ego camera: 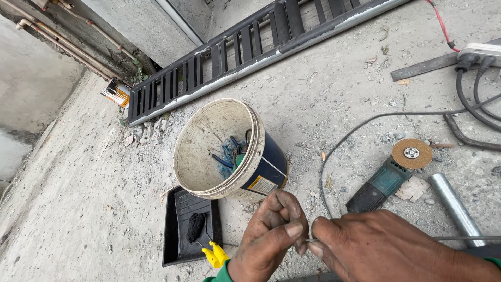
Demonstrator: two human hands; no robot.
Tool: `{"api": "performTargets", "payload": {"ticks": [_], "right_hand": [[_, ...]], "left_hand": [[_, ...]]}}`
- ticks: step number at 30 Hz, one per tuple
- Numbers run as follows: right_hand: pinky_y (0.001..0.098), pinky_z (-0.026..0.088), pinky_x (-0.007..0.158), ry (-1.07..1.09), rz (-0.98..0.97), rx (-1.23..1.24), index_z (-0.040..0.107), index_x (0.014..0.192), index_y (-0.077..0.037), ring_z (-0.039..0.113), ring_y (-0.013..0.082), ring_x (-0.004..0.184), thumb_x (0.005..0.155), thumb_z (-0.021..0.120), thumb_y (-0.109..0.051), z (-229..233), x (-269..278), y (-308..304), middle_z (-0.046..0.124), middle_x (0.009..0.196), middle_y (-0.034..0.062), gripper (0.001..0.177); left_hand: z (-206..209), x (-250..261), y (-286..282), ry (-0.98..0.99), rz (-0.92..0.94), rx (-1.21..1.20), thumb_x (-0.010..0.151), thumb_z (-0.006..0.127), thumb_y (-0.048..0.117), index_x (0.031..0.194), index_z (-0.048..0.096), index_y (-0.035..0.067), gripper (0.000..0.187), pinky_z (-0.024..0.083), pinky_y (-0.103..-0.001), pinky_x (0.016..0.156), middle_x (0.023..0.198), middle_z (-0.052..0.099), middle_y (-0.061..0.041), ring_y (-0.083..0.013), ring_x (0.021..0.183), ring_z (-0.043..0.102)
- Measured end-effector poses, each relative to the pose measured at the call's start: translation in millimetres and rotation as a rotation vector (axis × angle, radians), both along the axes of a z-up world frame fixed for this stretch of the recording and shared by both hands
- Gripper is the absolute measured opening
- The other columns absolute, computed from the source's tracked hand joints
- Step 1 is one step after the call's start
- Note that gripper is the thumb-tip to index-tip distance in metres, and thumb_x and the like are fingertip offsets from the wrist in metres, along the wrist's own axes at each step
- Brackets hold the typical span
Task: A person uses a handheld angle grinder to cut through a metal bar on the ground.
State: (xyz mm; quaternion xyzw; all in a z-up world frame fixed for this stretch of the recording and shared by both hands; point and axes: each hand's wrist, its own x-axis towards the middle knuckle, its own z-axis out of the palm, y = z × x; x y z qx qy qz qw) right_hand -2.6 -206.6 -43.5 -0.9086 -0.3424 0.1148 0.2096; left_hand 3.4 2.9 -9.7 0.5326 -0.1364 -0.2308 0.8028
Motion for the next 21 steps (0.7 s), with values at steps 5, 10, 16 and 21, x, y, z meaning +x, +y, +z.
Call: {"api": "performTargets", "payload": {"ticks": [5,10,16,21], "right_hand": [[0.0536,0.051,0.067,-0.069,-0.076,-0.087,0.053,0.101,-0.024,0.068,0.0323,0.078,0.109,0.043,-0.045,26.6,14.9,-22.6,0.07,0.085,-0.0002,0.025],[0.046,0.052,0.068,-0.604,-0.076,-0.061,0.066,0.112,-0.025,0.064,0.026,0.082,0.101,0.055,-0.041,61.3,29.8,-43.9,0.07,0.09,-0.0042,0.022],[0.0413,0.053,0.074,-0.933,-0.137,-0.154,0.064,0.137,-0.035,0.064,0.0275,0.112,0.094,0.063,-0.042,55.6,62.2,-53.5,0.068,0.132,-0.0017,0.044],[0.0547,0.051,0.103,0.042,-0.203,-0.35,0.049,0.144,-0.019,0.062,0.0329,0.122,0.095,0.064,-0.038,-0.2,61.2,-110.6,0.057,0.14,0.0065,0.055]], "left_hand": [[9.6,0.7,-4.0,-0.084,0.109,0.26,0.094,0.064,0.004,0.093,0.047,0.009,0.017,0.042,-0.028,0.058,0.073,0.046,-0.003,-0.0132,0.059,0.05],[-3.3,-1.9,1.0,-0.51,0.016,0.997,0.096,0.058,0.018,0.114,0.054,0.011,0.019,0.046,-0.035,0.067,0.074,0.053,0.001,-0.0163,0.065,0.053],[-42.1,-9.4,16.4,-0.48,-0.919,1.428,0.092,0.063,0.046,0.117,0.052,0.015,0.041,0.048,-0.058,0.075,0.11,0.062,-0.014,-0.0389,0.098,0.063],[-44.1,-4.7,7.1,-0.536,-0.768,1.517,0.09,0.07,0.045,0.145,0.045,0.02,0.065,0.049,-0.056,0.089,0.128,0.056,-0.012,-0.0397,0.114,0.057]]}}
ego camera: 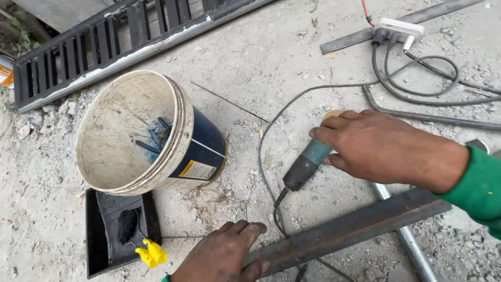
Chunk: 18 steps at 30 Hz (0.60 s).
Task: A person uses a handheld angle grinder to cut through a metal bar on the ground.
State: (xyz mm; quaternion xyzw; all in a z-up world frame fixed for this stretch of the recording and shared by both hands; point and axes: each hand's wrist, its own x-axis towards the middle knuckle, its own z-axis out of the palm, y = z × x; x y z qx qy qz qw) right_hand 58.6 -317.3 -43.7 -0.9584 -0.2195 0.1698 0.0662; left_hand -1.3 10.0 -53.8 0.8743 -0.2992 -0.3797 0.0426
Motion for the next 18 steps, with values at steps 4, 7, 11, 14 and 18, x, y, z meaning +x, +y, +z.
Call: {"api": "performTargets", "payload": {"ticks": [4,7,11,14,18], "right_hand": [[0.0491,0.041,0.12,0.29,-0.302,0.037,0.041,0.152,-0.029,0.049,0.028,0.142,0.098,0.053,-0.055,-38.6,-54.3,-68.6,0.045,0.157,0.0047,0.061],[0.0488,0.055,0.104,0.276,-0.683,0.091,0.048,0.148,-0.037,0.063,0.0246,0.13,0.096,0.049,-0.049,-68.8,-112.4,-114.1,0.053,0.153,-0.0084,0.053],[0.0436,0.052,0.09,-0.049,-1.375,0.555,0.068,0.133,-0.007,0.068,0.0286,0.104,0.102,0.062,-0.026,-134.8,-210.2,-128.1,0.072,0.122,0.0106,0.036],[0.0431,0.051,0.091,0.05,-1.513,0.557,0.068,0.13,-0.006,0.066,0.0283,0.107,0.097,0.062,-0.035,-201.2,-264.0,-109.8,0.072,0.12,0.012,0.044],[0.0469,0.052,0.099,-0.033,-1.098,0.281,0.061,0.129,-0.013,0.065,0.0329,0.112,0.081,0.065,-0.062,-285.8,-299.6,-53.8,0.067,0.124,0.0091,0.068]], "left_hand": [[-42.9,1.8,11.4,0.114,-0.096,-0.089,0.095,0.06,0.041,0.139,0.056,0.024,0.047,0.048,-0.049,0.095,0.131,0.061,-0.006,-0.0313,0.122,0.054],[-69.7,4.2,-6.9,0.148,-0.109,-0.052,0.092,0.065,0.039,0.142,0.054,0.03,0.051,0.05,-0.047,0.093,0.126,0.063,-0.003,-0.0299,0.117,0.058],[-113.6,5.9,-57.0,0.054,-0.165,0.098,0.098,0.056,0.055,0.149,0.04,0.017,0.066,0.046,-0.055,0.099,0.138,0.051,-0.014,-0.038,0.126,0.05],[-156.1,-9.4,-111.0,-0.059,-0.219,0.1,0.093,0.062,0.065,0.155,0.032,0.01,0.088,0.041,-0.057,0.105,0.145,0.046,-0.018,-0.0393,0.13,0.046],[-212.9,-45.0,-162.3,-0.17,-0.218,0.111,0.081,0.08,0.071,0.163,0.017,0.01,0.12,0.039,-0.056,0.103,0.147,0.043,-0.023,-0.0425,0.132,0.043]]}}
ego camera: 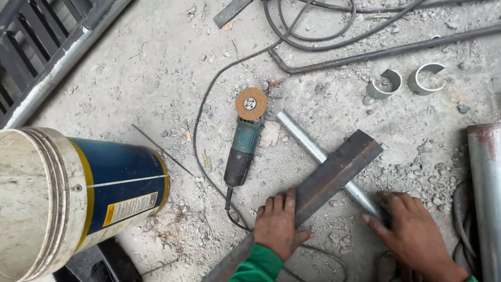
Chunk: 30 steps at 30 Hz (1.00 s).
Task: A person uses a handheld angle grinder to cut through a metal bar on the ground.
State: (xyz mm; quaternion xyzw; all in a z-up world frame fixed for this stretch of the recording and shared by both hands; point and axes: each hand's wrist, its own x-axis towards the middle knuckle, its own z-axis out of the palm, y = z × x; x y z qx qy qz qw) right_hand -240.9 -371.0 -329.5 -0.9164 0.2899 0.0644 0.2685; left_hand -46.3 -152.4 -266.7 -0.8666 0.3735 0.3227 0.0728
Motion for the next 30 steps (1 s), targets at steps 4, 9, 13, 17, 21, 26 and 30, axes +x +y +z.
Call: {"api": "performTargets", "payload": {"ticks": [4,9,13,17,21,26,30], "right_hand": [[0.044,0.055,0.091,-0.159,0.085,-0.313,0.059,0.137,-0.011,0.065,0.0326,0.104,0.081,0.061,-0.067,-36.0,4.8,21.2,0.066,0.123,0.0116,0.079],[0.0386,0.058,0.086,0.01,0.248,-0.351,0.045,0.149,-0.023,0.063,0.0215,0.102,0.088,0.054,-0.051,-60.3,0.5,2.3,0.061,0.124,-0.0012,0.068],[0.0415,0.056,0.087,-0.009,0.219,-0.293,0.051,0.143,-0.025,0.062,0.0239,0.101,0.083,0.06,-0.051,-49.5,3.9,-10.5,0.062,0.119,-0.0012,0.065],[0.0427,0.057,0.082,-0.077,0.245,-0.277,0.052,0.141,-0.021,0.062,0.0249,0.1,0.086,0.06,-0.05,-50.2,6.0,-2.3,0.062,0.12,0.0022,0.063],[0.0422,0.056,0.084,-0.083,0.218,-0.309,0.054,0.14,-0.021,0.064,0.025,0.1,0.085,0.059,-0.052,-48.9,6.6,1.9,0.064,0.12,0.0019,0.063],[0.0406,0.056,0.08,-0.067,0.235,-0.365,0.06,0.138,-0.018,0.065,0.0252,0.095,0.088,0.059,-0.054,-28.9,12.9,3.3,0.066,0.111,0.0024,0.062],[0.0392,0.054,0.081,-0.094,0.238,-0.415,0.061,0.139,-0.017,0.064,0.0242,0.095,0.089,0.058,-0.056,-27.0,13.7,1.8,0.066,0.107,0.0015,0.063]], "left_hand": [[-44.7,-12.5,11.4,-0.274,-0.052,-0.176,0.076,0.082,0.053,0.154,0.035,0.005,0.103,0.046,-0.052,0.084,0.122,0.057,-0.016,-0.0361,0.1,0.058],[-31.5,-3.2,2.0,-0.2,0.021,0.013,0.081,0.084,0.048,0.158,0.027,0.008,0.104,0.049,-0.053,0.089,0.126,0.056,-0.017,-0.0363,0.108,0.057],[-26.5,5.7,-1.4,-0.175,0.076,0.057,0.081,0.087,0.051,0.16,0.024,0.011,0.108,0.053,-0.052,0.094,0.128,0.057,-0.013,-0.0326,0.113,0.059],[-13.1,18.5,0.5,-0.171,0.092,0.001,0.078,0.077,0.069,0.159,0.027,0.015,0.11,0.047,-0.054,0.099,0.131,0.055,-0.014,-0.0339,0.12,0.053],[-5.7,62.6,14.4,-0.453,0.173,-0.246,0.079,0.053,0.089,0.158,0.031,0.007,0.116,0.042,-0.052,0.104,0.146,0.048,-0.026,-0.037,0.123,0.05],[-20.8,135.4,25.9,-0.375,0.595,-0.258,0.07,0.08,0.069,0.152,0.036,0.001,0.115,0.043,-0.053,0.106,0.14,0.055,-0.023,-0.0427,0.125,0.054],[-2.6,147.7,21.2,0.028,0.801,-0.299,0.07,0.085,0.045,0.121,0.058,0.008,0.068,0.058,-0.038,0.084,0.11,0.069,-0.011,-0.027,0.095,0.066]]}}
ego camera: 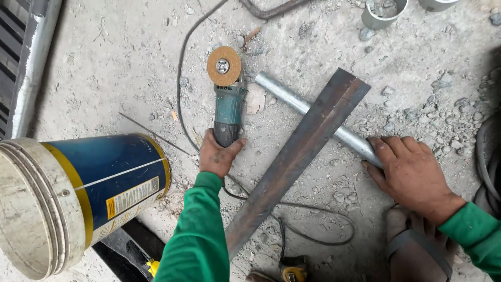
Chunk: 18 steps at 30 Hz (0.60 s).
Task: A person uses a handheld angle grinder to cut through a metal bar on the ground.
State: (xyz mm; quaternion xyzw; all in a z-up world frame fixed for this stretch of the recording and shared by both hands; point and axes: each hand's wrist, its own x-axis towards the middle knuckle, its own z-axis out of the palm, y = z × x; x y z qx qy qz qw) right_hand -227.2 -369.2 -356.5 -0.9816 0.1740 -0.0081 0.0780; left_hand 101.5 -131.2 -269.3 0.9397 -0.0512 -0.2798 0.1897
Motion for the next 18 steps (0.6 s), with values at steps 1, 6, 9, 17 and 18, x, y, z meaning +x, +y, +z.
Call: {"api": "performTargets", "payload": {"ticks": [1,6,9,17,18], "right_hand": [[0.0392,0.054,0.081,0.0,-0.005,-0.005,0.061,0.139,-0.017,0.064,0.0242,0.095,0.089,0.058,-0.056,-0.5,-0.5,-1.0,0.066,0.107,0.0015,0.063],[0.0377,0.056,0.082,-0.009,0.002,-0.045,0.061,0.138,-0.017,0.065,0.0231,0.096,0.091,0.056,-0.056,-1.5,1.1,-0.3,0.067,0.109,0.0003,0.061],[0.0378,0.058,0.082,0.073,0.006,-0.038,0.057,0.143,-0.018,0.065,0.0216,0.097,0.091,0.053,-0.059,-5.8,-1.8,-0.1,0.066,0.113,-0.0004,0.066],[0.0408,0.057,0.082,0.118,-0.068,0.106,0.054,0.141,-0.021,0.066,0.0245,0.101,0.089,0.051,-0.066,16.4,10.6,-7.1,0.065,0.125,0.0017,0.069],[0.0426,0.056,0.091,0.182,-0.113,0.222,0.052,0.142,-0.025,0.067,0.027,0.108,0.085,0.051,-0.073,29.2,14.1,-8.0,0.063,0.132,0.001,0.074]], "left_hand": [[10.6,10.6,2.7,0.0,-0.005,-0.005,0.07,0.085,0.045,0.121,0.058,0.008,0.068,0.058,-0.038,0.084,0.11,0.069,-0.011,-0.027,0.095,0.066],[85.5,55.3,12.8,-0.661,-0.68,0.637,0.067,0.086,0.058,0.129,0.063,0.016,0.078,0.058,-0.053,0.077,0.118,0.063,-0.007,-0.0324,0.111,0.056],[141.5,62.0,20.2,-0.852,-0.745,0.668,0.063,0.087,0.056,0.128,0.064,0.017,0.079,0.06,-0.049,0.07,0.119,0.064,-0.006,-0.0322,0.109,0.055],[190.0,0.4,44.4,-0.404,0.124,-0.275,0.076,0.071,0.034,0.127,0.062,-0.004,0.064,0.047,-0.037,0.059,0.098,0.067,-0.02,-0.0288,0.077,0.061],[176.9,-13.2,62.7,-0.248,0.29,-0.654,0.081,0.06,0.03,0.132,0.059,-0.005,0.062,0.047,-0.03,0.05,0.094,0.069,-0.022,-0.0274,0.071,0.066]]}}
